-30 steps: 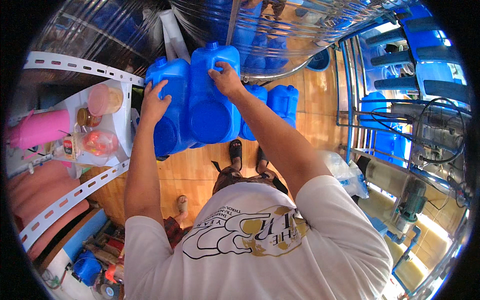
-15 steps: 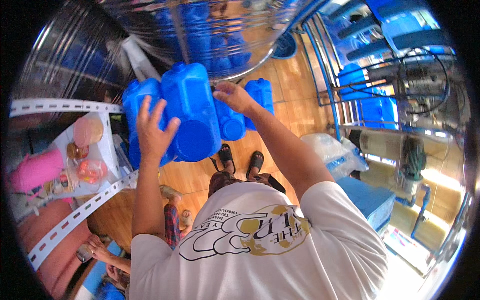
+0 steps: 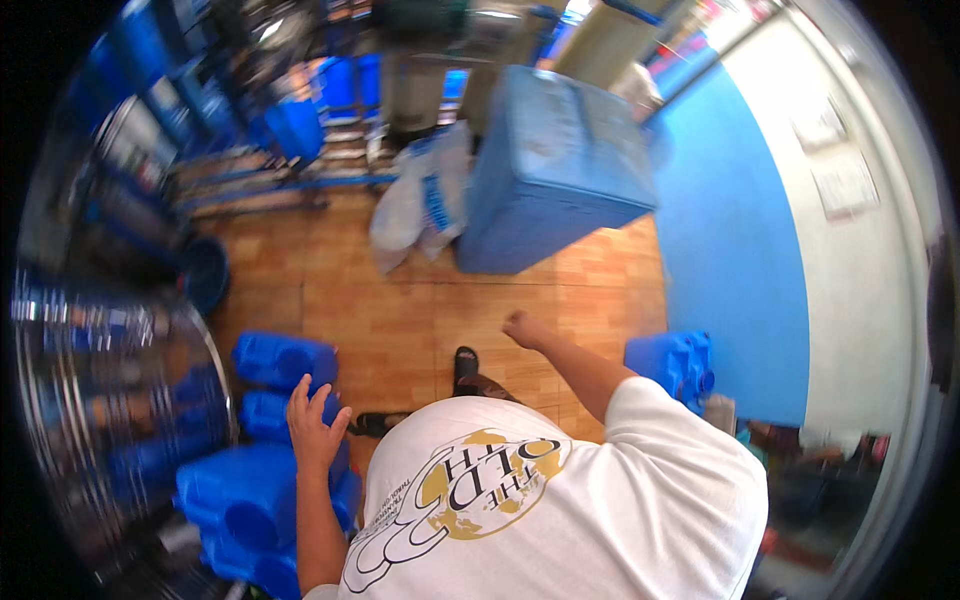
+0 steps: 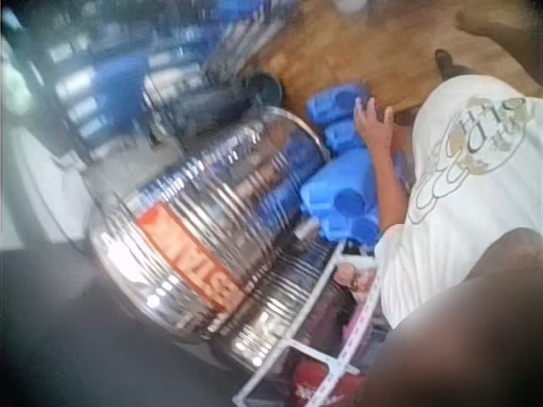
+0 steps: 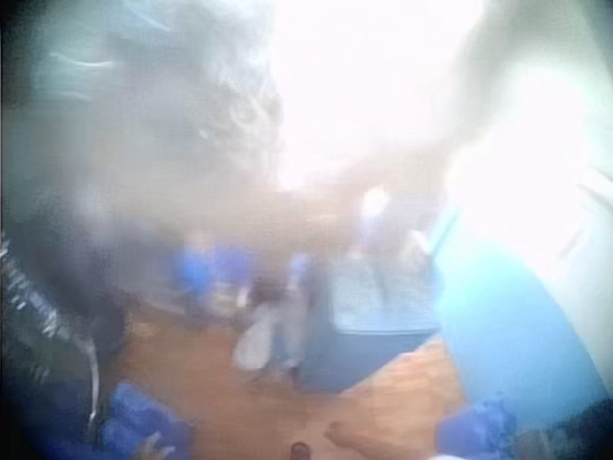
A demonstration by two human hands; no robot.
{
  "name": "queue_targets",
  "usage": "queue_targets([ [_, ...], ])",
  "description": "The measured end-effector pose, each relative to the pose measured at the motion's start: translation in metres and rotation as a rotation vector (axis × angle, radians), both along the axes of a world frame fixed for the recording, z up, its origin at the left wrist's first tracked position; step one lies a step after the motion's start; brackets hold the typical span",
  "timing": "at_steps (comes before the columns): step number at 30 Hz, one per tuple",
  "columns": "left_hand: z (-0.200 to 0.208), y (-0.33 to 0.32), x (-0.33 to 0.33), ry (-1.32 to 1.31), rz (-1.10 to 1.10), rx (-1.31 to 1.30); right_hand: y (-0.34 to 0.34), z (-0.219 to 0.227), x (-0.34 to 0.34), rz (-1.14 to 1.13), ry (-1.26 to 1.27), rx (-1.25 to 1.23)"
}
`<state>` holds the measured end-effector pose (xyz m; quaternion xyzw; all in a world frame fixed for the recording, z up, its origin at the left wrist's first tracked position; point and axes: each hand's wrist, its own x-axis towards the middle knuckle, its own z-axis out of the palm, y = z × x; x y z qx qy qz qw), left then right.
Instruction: The person moves and stacks multiple blue plastic water containers and large water bottles in a storage area. They pick up containers from the floor and a chair, carry them to different locations, and arrange them in groups or on shelves.
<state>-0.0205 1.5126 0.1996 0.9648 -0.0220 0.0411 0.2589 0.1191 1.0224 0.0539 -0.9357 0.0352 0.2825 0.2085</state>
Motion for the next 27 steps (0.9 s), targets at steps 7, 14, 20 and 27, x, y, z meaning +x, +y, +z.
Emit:
queue_targets([
  [7, -0.046, -0.198, 0.165, 0.235, -0.393, -0.119, -0.283, 0.077, -0.065, -0.788, -0.078, 0.261],
  [14, 0.027, -0.437, 0.268, 0.854, -0.711, -0.648, -0.328, 0.146, 0.059, -0.613, -0.278, 0.666],
  [20, 0.112, -0.612, 0.362, 0.887, -0.955, -0.844, -0.485, 0.108, 0.09, -0.628, -0.285, 0.345],
  [27, 0.123, -0.775, 0.433, 0.867, -0.975, -0.918, -0.649, -0.011, -0.134, -0.889, 0.073, -0.016],
])
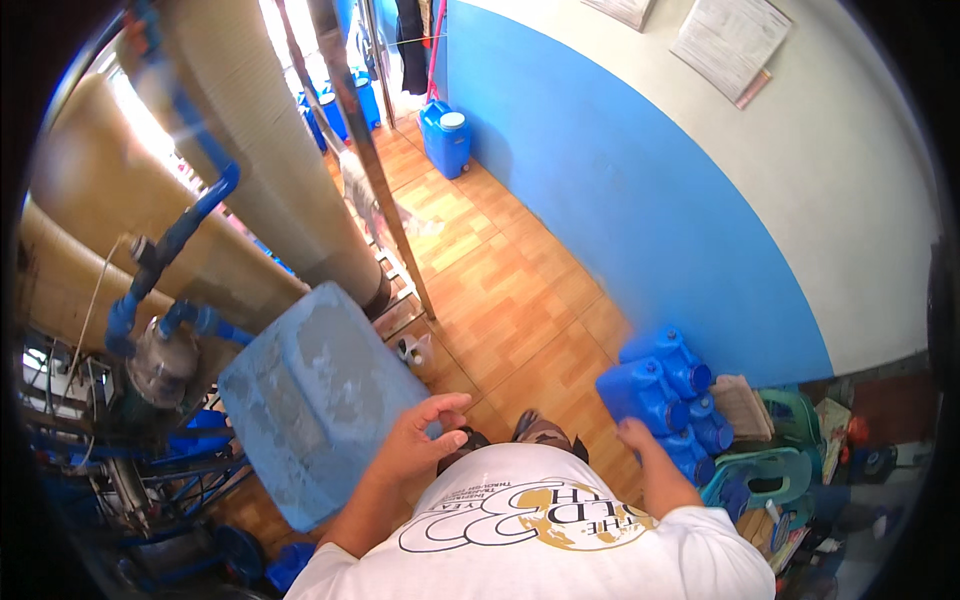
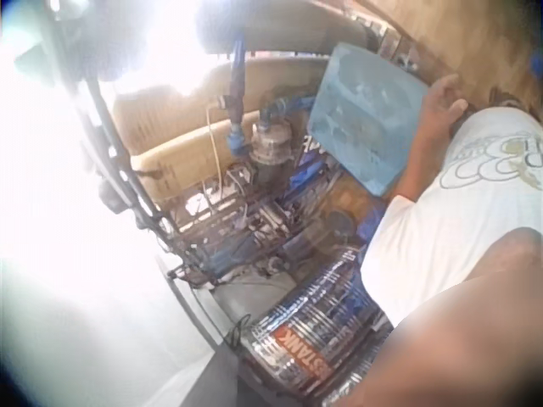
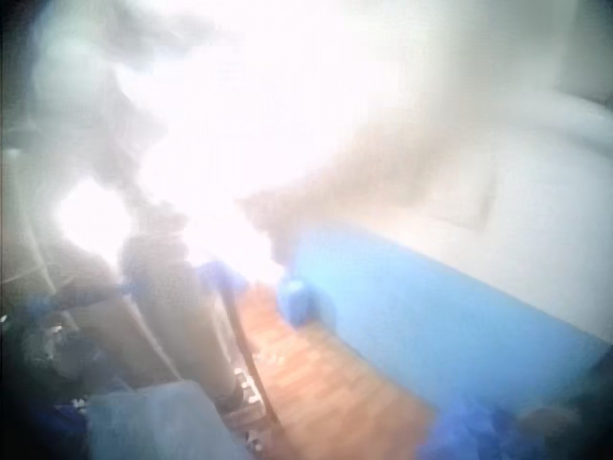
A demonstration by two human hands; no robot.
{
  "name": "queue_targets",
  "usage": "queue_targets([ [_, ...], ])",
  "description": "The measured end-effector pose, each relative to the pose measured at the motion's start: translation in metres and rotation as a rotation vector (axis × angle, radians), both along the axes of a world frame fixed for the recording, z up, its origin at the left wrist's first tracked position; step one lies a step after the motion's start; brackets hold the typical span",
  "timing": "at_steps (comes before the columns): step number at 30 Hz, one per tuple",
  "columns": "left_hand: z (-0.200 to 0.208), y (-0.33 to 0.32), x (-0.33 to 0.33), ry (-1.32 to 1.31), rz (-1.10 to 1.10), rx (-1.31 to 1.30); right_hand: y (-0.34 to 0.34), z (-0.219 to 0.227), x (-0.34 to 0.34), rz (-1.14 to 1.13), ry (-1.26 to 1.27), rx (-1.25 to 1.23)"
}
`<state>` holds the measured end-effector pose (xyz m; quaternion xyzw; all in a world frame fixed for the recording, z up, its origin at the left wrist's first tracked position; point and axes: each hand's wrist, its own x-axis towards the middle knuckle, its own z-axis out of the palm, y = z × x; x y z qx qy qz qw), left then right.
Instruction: The person moves and stacks multiple blue plastic water containers and large water bottles in a storage area. They pick up containers from the floor and a chair, carry them to different locations, and arrange them in groups or on shelves.
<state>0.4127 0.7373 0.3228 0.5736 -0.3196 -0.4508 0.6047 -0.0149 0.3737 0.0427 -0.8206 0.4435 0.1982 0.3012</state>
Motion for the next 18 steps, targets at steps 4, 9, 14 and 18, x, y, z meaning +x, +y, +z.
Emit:
queue_targets([
  [4, -0.032, -0.089, 0.043, -0.038, 0.091, 0.045, -0.06, -0.025, -0.068, 0.386, 0.507, 0.291],
  [9, -0.063, -0.226, 0.091, 0.096, 0.207, 0.169, -0.237, -0.019, 0.083, 0.763, 0.524, 0.091],
  [14, -0.058, -0.356, 0.181, -0.508, 0.004, 0.291, -0.414, 0.072, 0.348, -0.137, -0.431, -0.135],
  [18, -0.082, -0.45, 0.29, -0.57, -0.025, 0.371, -0.533, 0.149, 0.515, -0.179, -0.736, -0.216],
])
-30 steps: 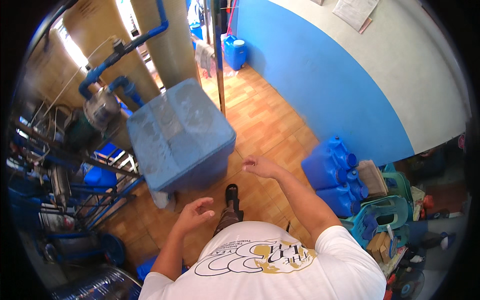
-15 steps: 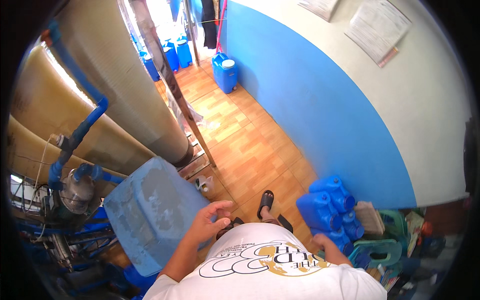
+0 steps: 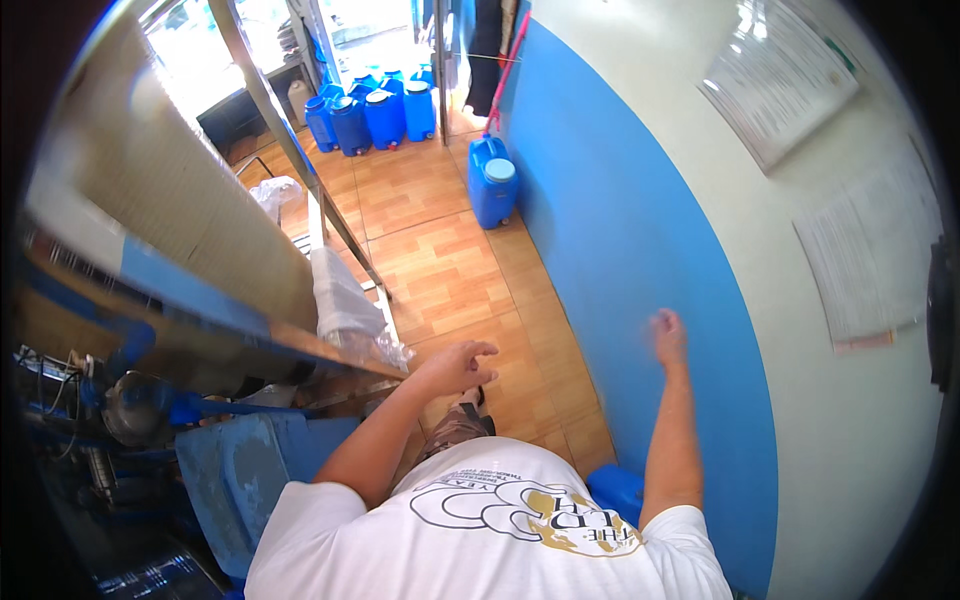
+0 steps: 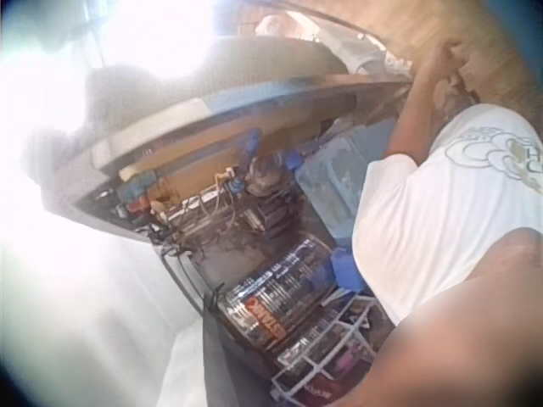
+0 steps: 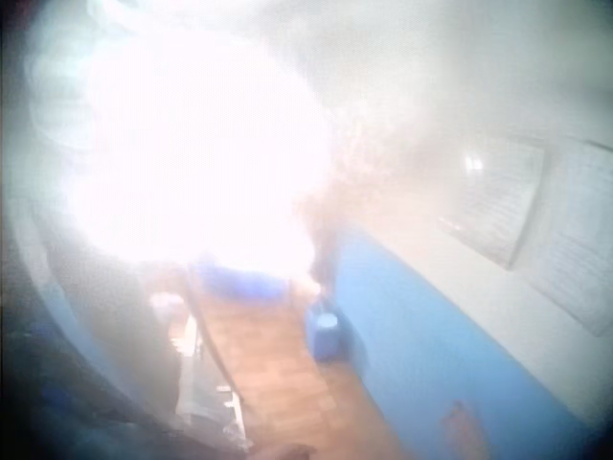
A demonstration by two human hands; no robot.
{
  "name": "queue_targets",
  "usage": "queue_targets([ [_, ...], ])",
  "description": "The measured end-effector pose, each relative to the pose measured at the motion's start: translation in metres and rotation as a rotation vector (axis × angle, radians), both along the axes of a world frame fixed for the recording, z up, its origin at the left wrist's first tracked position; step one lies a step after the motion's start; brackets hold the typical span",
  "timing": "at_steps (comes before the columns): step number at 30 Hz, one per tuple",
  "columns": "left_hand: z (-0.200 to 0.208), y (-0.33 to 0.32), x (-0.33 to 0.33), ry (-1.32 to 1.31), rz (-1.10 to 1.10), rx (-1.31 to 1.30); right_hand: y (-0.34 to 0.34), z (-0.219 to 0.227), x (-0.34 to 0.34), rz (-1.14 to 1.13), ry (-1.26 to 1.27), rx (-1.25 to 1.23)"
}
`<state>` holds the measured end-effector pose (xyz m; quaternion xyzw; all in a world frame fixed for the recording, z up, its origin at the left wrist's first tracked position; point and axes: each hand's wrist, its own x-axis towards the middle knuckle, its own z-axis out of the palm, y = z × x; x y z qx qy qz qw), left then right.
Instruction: The person moves and stacks multiple blue plastic water containers and large water bottles in a storage area. They pick up containers from the floor and a chair, carry them to different locations, and arrange them in groups or on shelves.
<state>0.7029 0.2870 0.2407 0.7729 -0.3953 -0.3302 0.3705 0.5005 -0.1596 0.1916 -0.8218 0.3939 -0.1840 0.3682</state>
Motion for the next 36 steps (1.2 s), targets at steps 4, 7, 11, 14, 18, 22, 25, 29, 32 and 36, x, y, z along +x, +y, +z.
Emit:
queue_targets([
  [4, -0.037, -0.071, 0.122, -0.081, 0.004, 0.13, -0.112, 0.033, 0.07, -0.161, -0.038, -0.286],
  [7, -0.051, -0.101, 0.211, -0.089, -0.022, 0.2, -0.182, 0.023, 0.078, -0.257, 0.062, -0.173],
  [11, -0.054, -0.115, 0.309, -0.076, 0.068, 0.221, -0.215, -0.047, 0.084, -0.125, 0.518, -0.31],
  [14, -0.056, -0.107, 0.365, -0.038, 0.181, 0.238, -0.19, -0.126, 0.157, 0.104, 0.667, -0.161],
  [18, -0.058, -0.093, 0.434, -0.109, 0.311, 0.346, -0.144, -0.21, 0.365, 0.828, 0.912, -0.054],
  [22, -0.054, -0.068, 0.468, -0.047, 0.575, 0.509, -0.145, -0.203, 0.633, 1.32, 0.845, -0.285],
  [25, -0.06, -0.051, 0.459, -0.006, 0.84, 0.498, -0.129, -0.173, 0.852, 1.675, 0.69, -0.978],
  [29, -0.102, -0.017, 0.411, 0.113, 1.155, 0.492, -0.075, -0.092, 1.104, 1.637, 0.077, -1.432],
  [32, -0.147, -0.008, 0.37, 0.265, 1.203, 0.458, -0.008, -0.039, 1.171, 0.979, 0.165, 0.518],
  [36, -0.219, -0.04, 0.34, 0.661, 1.276, 0.333, 0.062, -0.047, 1.137, 1.435, 0.325, 0.263],
])
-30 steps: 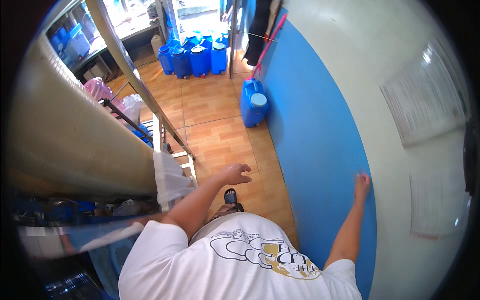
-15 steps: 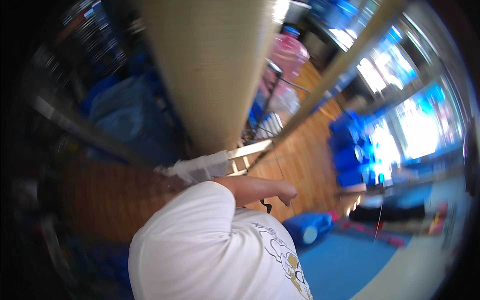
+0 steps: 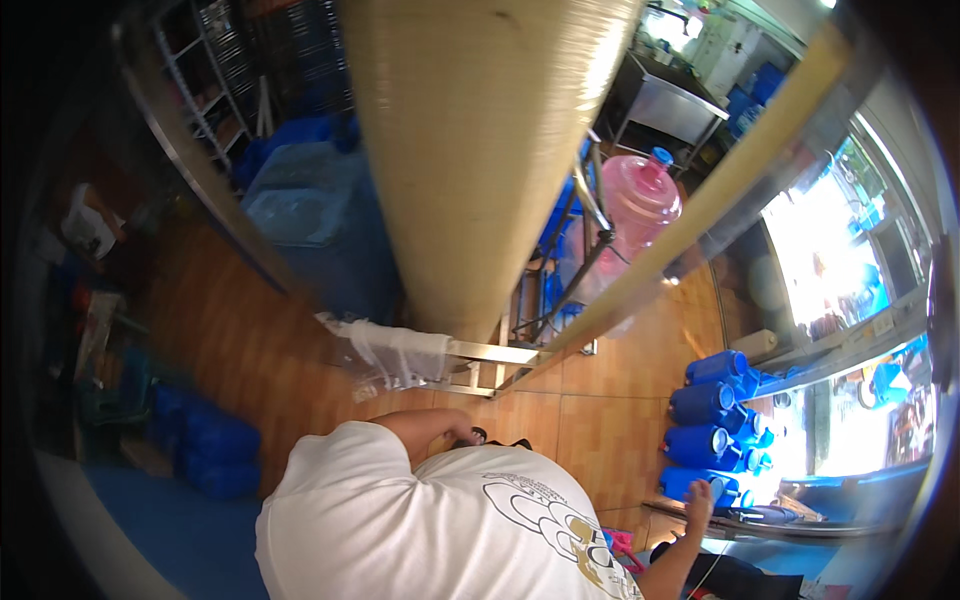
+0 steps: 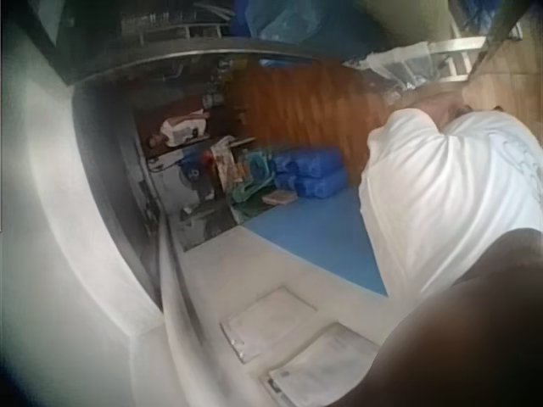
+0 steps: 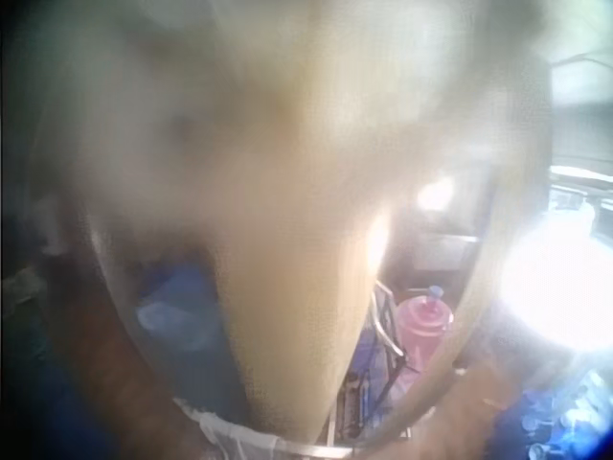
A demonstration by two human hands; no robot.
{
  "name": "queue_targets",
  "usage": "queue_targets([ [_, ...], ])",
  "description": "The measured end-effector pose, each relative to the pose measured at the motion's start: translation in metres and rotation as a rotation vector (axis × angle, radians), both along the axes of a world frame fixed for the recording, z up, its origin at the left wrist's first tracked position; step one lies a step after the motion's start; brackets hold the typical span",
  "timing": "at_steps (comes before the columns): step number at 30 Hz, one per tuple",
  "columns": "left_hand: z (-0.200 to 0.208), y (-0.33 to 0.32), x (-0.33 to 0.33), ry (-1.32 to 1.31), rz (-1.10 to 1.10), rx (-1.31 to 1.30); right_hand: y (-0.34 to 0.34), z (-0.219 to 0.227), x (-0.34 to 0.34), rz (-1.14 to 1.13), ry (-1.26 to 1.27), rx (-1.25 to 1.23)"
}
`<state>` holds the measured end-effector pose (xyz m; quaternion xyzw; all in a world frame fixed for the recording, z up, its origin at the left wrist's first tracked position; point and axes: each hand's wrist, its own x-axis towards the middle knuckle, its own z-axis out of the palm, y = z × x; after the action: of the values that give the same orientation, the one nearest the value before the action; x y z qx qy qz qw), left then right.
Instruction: The person moves and stacks multiple blue plastic water containers and large water bottles in a storage area. They pick up containers from the floor and a chair, carry them to different locations, and arrange them in groups or on shelves.
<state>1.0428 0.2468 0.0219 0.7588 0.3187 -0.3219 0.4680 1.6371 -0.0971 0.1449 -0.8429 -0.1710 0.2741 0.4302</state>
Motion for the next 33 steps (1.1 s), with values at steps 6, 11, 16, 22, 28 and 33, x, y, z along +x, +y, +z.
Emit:
queue_targets([
  [6, 0.008, -0.005, 0.072, -0.108, 0.021, -0.356, -0.015, -0.049, -0.02, 0.362, 0.124, -0.412],
  [11, 0.037, 0.041, 0.164, 0.087, 0.389, -0.605, -0.091, -0.075, 0.036, 0.155, -0.03, -0.427],
  [16, -0.031, 0.06, 0.303, -0.058, 0.973, -0.259, -0.173, -0.071, 0.063, 0.029, 0.095, -0.636],
  [22, -0.088, 0.034, 0.456, -0.328, 1.205, -0.368, -0.257, -0.06, 0.028, -0.026, 0.261, -0.774],
  [28, -0.076, 0.035, 0.553, -0.221, 1.021, -0.306, -0.271, -0.075, 0.022, -0.002, 0.326, -0.785],
  [33, -0.091, 0.042, 0.61, -0.375, 0.994, -0.465, -0.245, -0.079, 0.064, -0.117, 0.304, -0.664],
])
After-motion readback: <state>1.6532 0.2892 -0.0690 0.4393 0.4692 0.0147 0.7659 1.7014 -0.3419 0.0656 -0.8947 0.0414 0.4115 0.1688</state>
